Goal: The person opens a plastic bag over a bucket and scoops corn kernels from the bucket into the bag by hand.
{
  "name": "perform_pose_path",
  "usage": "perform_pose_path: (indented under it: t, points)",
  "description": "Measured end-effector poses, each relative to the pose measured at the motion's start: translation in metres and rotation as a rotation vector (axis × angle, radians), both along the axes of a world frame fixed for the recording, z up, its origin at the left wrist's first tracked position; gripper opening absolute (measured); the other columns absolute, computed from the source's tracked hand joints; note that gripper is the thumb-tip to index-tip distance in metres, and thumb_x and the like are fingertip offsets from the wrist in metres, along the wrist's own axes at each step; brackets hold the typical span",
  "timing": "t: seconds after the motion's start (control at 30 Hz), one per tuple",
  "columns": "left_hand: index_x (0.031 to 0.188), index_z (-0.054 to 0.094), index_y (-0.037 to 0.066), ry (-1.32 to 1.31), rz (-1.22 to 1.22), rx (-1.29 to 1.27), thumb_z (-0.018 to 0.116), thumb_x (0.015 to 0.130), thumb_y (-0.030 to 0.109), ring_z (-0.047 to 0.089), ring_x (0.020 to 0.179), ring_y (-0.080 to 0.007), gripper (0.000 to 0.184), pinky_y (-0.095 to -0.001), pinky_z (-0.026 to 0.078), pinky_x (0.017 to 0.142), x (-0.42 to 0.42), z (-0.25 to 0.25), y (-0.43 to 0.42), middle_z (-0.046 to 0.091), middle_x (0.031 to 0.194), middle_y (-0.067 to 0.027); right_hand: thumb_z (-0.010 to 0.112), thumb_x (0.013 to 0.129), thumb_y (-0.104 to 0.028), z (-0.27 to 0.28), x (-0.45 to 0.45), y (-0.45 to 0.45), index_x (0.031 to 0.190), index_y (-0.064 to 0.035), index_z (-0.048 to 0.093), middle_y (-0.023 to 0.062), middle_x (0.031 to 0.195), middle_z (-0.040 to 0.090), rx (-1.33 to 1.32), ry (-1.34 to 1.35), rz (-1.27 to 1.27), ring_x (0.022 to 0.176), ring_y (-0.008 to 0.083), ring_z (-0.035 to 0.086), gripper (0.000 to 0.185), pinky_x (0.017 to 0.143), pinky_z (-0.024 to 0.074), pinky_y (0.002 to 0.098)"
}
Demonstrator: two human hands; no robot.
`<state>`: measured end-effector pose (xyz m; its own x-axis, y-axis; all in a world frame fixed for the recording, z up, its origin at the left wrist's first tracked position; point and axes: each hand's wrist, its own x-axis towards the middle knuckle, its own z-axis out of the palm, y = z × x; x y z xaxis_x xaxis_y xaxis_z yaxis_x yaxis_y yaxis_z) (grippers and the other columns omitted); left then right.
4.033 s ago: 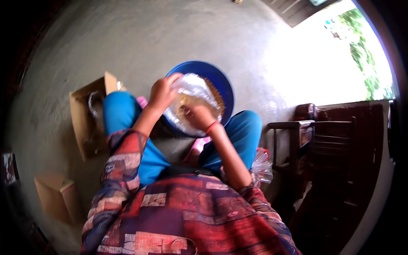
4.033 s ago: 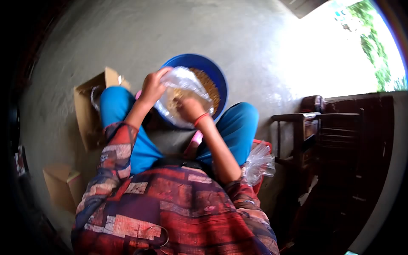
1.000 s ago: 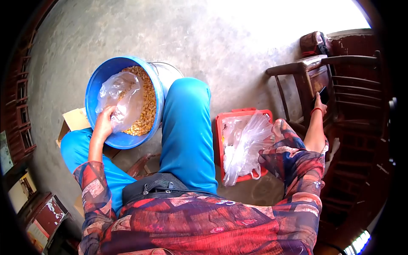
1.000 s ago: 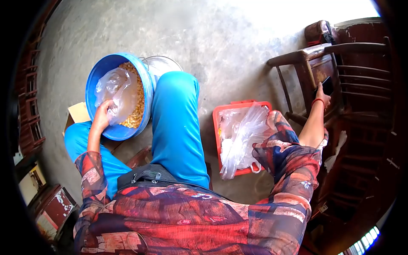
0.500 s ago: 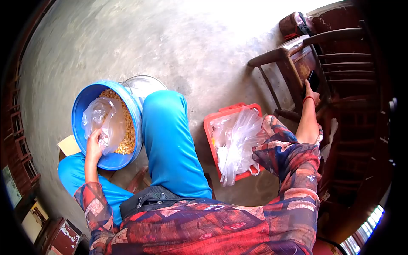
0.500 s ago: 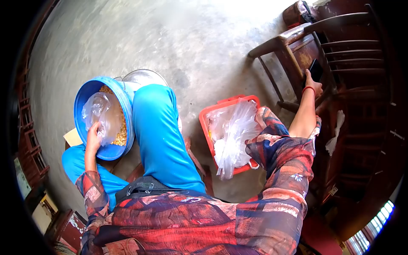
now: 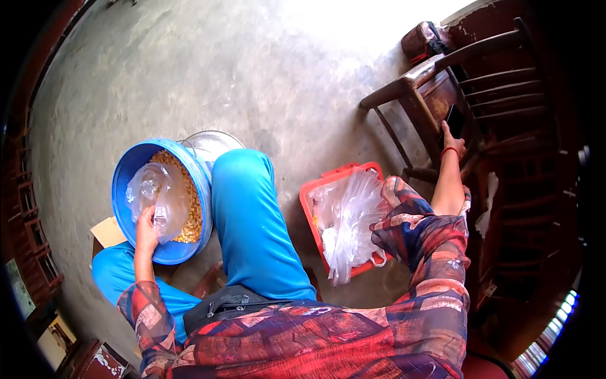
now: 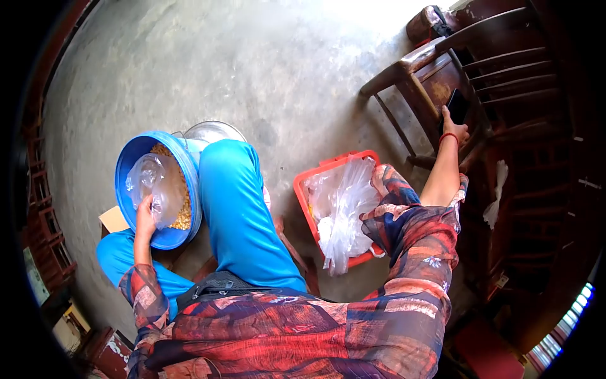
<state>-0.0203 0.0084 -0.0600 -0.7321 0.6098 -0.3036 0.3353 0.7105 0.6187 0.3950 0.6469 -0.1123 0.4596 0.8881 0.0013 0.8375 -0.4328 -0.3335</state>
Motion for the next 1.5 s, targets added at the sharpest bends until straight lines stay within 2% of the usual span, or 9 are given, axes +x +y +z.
perform_pose_path:
  t: [0.2,0.47,0.6,0.73,0.87,1.07,1.13,1.27,1.5]
  points:
    - [0.094,0.058,0.000,-0.050,-0.009,0.021,0.057,0.068,0.002,0.058,0.077,-0.0199,0.026,-0.0284,0.044,0.069,-0.008,-0.019,-0.019,0.059,0.084,-0.0115,0.067,0.049,-0.063,-0.010,0.015,-0.017,0.121,-0.0012,0.040,0.0230,0.124,0.038,0.105,0.067,0.152,0.116,0.0338,0.037,0.099,0.097,0.0302,0.0412]
    - [0.098,0.056,-0.004,0.043,-0.009,0.028,0.053,0.074,0.002,0.057,0.078,-0.0134,0.025,-0.0259,0.044,0.070,0.005,0.014,-0.010,0.062,0.085,-0.0092,0.067,0.064,-0.036,-0.039,0.033,-0.089,0.118,-0.0036,0.043,0.0175,0.117,0.042,0.471,-0.077,0.495,0.112,0.0317,0.038,0.067,0.094,0.0320,0.0394]
    - [0.099,0.056,-0.003,0.045,-0.006,0.046,0.052,0.074,0.000,0.057,0.077,-0.0126,0.026,-0.0243,0.045,0.069,0.006,0.015,-0.018,0.061,0.086,-0.0108,0.065,0.068,-0.017,-0.035,0.008,-0.155,0.115,-0.0040,0.045,0.0159,0.113,0.045,0.467,0.098,0.744,0.106,0.0295,0.044,0.053,0.091,0.0356,0.0374]
    - [0.099,0.056,-0.004,0.126,-0.071,0.123,0.052,0.074,-0.001,0.057,0.076,-0.0121,0.025,-0.0240,0.045,0.068,0.005,0.011,-0.028,0.061,0.090,-0.0111,0.057,0.071,-0.003,0.002,-0.053,-0.229,0.107,-0.0047,0.052,0.0115,0.103,0.051,0.227,0.591,0.924,0.092,0.0191,0.052,0.037,0.080,0.0452,0.0303]
    - [0.095,0.056,-0.004,0.186,-0.094,0.203,0.055,0.073,0.002,0.059,0.075,-0.0202,0.023,-0.0276,0.046,0.067,0.013,0.032,-0.025,0.060,0.087,-0.0144,0.056,0.071,-0.001,0.061,-0.116,-0.290,0.103,-0.0096,0.055,0.0075,0.100,0.052,0.051,0.722,1.148,0.085,0.0156,0.053,0.033,0.065,0.0484,0.0259]
    - [0.093,0.059,-0.002,0.285,-0.223,0.240,0.056,0.075,0.007,0.059,0.080,-0.0216,0.021,-0.0297,0.046,0.073,0.014,0.039,-0.039,0.061,0.091,-0.0144,0.059,0.068,-0.008,0.114,-0.191,-0.372,0.106,-0.0086,0.051,0.0155,0.103,0.050,0.291,0.619,1.658,0.097,0.0337,0.047,0.039,0.081,0.0401,0.0391]
    - [0.092,0.060,0.001,0.230,-0.198,0.223,0.056,0.075,0.009,0.059,0.087,-0.0260,0.020,-0.0318,0.045,0.077,0.021,0.050,-0.044,0.061,0.092,-0.0147,0.060,0.067,-0.015,0.116,-0.203,-0.403,0.111,-0.0106,0.049,0.0144,0.110,0.046,0.241,0.437,1.782,0.105,0.0312,0.043,0.045,0.086,0.0350,0.0421]
    - [0.093,0.062,0.008,0.249,-0.230,0.241,0.056,0.072,0.016,0.057,0.087,-0.0294,0.023,-0.0360,0.045,0.077,0.026,0.039,-0.062,0.060,0.092,-0.0138,0.056,0.070,-0.022,0.105,-0.213,-0.425,0.110,-0.0136,0.051,0.0082,0.117,0.044,0.239,0.241,1.847,0.116,0.0271,0.035,0.041,0.093,0.0254,0.0436]
    - [0.095,0.062,0.009,0.265,-0.318,0.169,0.055,0.072,0.018,0.057,0.086,-0.0297,0.025,-0.0376,0.045,0.078,0.027,0.056,-0.062,0.061,0.091,-0.0138,0.055,0.072,-0.022,0.097,-0.219,-0.432,0.111,-0.0177,0.051,0.0075,0.120,0.043,0.269,0.106,1.839,0.118,0.0261,0.033,0.040,0.095,0.0239,0.0448]
